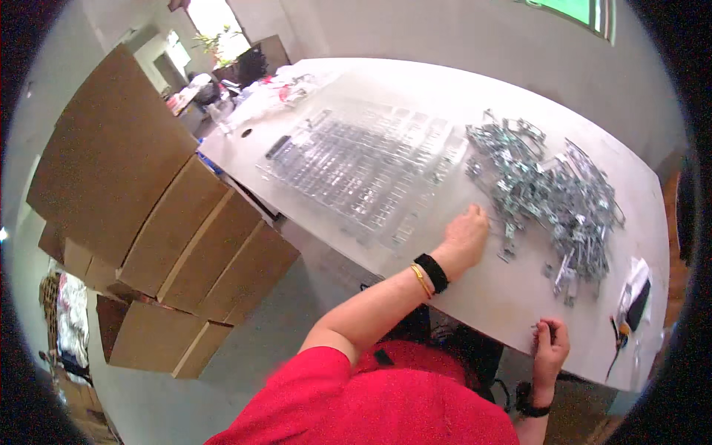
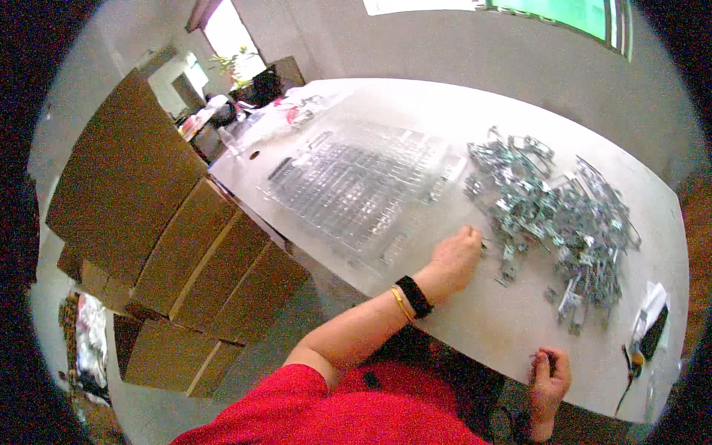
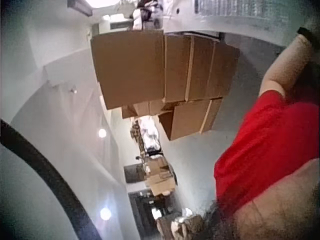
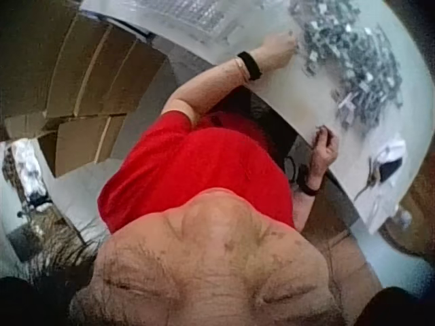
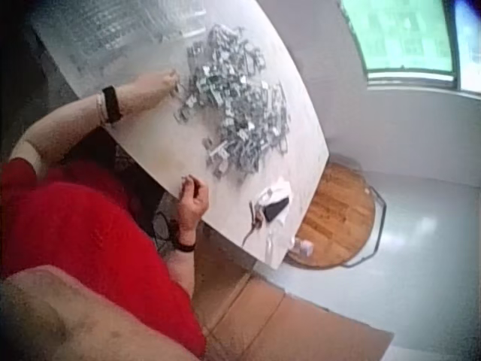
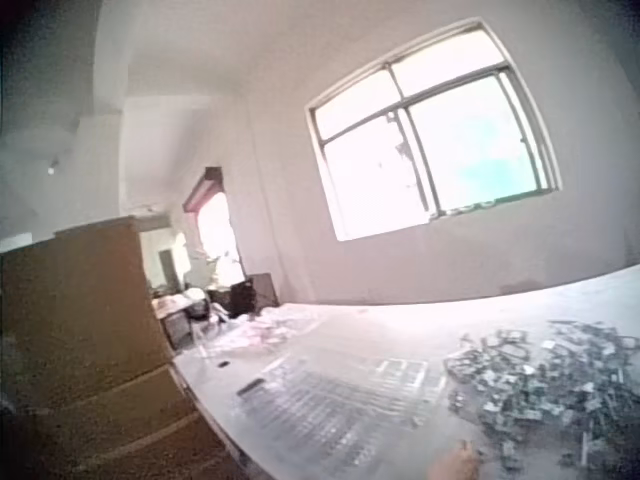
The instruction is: The recorder is assembling small metal brackets or components by inserting pins or smaller parts into them.
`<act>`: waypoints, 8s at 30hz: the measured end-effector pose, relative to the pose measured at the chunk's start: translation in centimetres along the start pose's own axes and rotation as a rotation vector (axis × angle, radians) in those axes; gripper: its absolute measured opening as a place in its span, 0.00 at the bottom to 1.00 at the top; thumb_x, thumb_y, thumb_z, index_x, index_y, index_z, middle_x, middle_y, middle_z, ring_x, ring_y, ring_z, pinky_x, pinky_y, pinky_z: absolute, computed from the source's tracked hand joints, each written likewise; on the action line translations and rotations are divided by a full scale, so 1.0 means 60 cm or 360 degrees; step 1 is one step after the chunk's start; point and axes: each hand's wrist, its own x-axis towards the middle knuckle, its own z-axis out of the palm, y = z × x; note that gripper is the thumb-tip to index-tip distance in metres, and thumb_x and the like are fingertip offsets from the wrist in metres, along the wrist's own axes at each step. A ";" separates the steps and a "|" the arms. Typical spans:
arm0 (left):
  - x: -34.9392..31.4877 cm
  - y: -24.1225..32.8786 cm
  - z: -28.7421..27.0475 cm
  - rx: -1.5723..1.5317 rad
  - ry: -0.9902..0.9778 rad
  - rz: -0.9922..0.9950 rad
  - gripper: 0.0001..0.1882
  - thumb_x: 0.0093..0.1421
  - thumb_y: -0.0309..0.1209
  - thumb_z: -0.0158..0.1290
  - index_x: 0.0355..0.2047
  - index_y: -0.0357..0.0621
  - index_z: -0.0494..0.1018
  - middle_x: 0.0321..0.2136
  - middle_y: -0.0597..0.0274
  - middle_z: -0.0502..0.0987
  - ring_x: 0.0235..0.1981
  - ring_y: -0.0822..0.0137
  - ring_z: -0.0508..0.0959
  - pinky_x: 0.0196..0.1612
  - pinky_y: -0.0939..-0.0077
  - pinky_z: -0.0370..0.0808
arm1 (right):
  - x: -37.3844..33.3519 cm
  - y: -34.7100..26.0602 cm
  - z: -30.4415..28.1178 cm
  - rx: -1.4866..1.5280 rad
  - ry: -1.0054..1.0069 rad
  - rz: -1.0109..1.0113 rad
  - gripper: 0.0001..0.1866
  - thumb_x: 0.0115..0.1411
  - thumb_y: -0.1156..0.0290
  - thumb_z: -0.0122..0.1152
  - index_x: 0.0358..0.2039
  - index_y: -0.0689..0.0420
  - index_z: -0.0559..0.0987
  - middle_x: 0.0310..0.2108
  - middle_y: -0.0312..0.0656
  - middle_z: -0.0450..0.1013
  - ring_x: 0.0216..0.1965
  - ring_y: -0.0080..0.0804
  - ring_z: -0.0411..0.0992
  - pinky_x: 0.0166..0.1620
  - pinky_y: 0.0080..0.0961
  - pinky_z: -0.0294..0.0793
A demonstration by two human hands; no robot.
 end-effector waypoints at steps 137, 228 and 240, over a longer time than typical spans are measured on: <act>-0.211 -0.037 0.047 -0.1115 0.0316 0.0455 0.25 0.57 0.15 0.61 0.56 0.38 0.73 0.54 0.48 0.77 0.51 0.54 0.80 0.54 0.66 0.78 | 0.039 -0.034 0.123 -0.0054 0.0019 -0.0377 0.06 0.67 0.76 0.67 0.44 0.59 0.83 0.37 0.37 0.79 0.36 0.22 0.75 0.41 0.20 0.74; -0.176 0.010 0.042 -0.0648 0.0622 0.0191 0.20 0.63 0.23 0.60 0.55 0.36 0.73 0.51 0.42 0.75 0.40 0.50 0.80 0.42 0.61 0.79 | 0.035 -0.042 0.121 -0.0120 -0.0548 -0.0590 0.06 0.62 0.74 0.70 0.38 0.56 0.81 0.36 0.43 0.81 0.33 0.39 0.79 0.36 0.32 0.77; -0.193 0.018 0.035 -0.0322 0.0546 0.0351 0.18 0.64 0.29 0.62 0.52 0.35 0.75 0.48 0.40 0.77 0.48 0.41 0.78 0.51 0.53 0.76 | 0.041 -0.049 0.125 -0.0431 -0.0496 -0.0922 0.10 0.59 0.80 0.70 0.41 0.59 0.84 0.36 0.44 0.79 0.36 0.40 0.79 0.39 0.31 0.78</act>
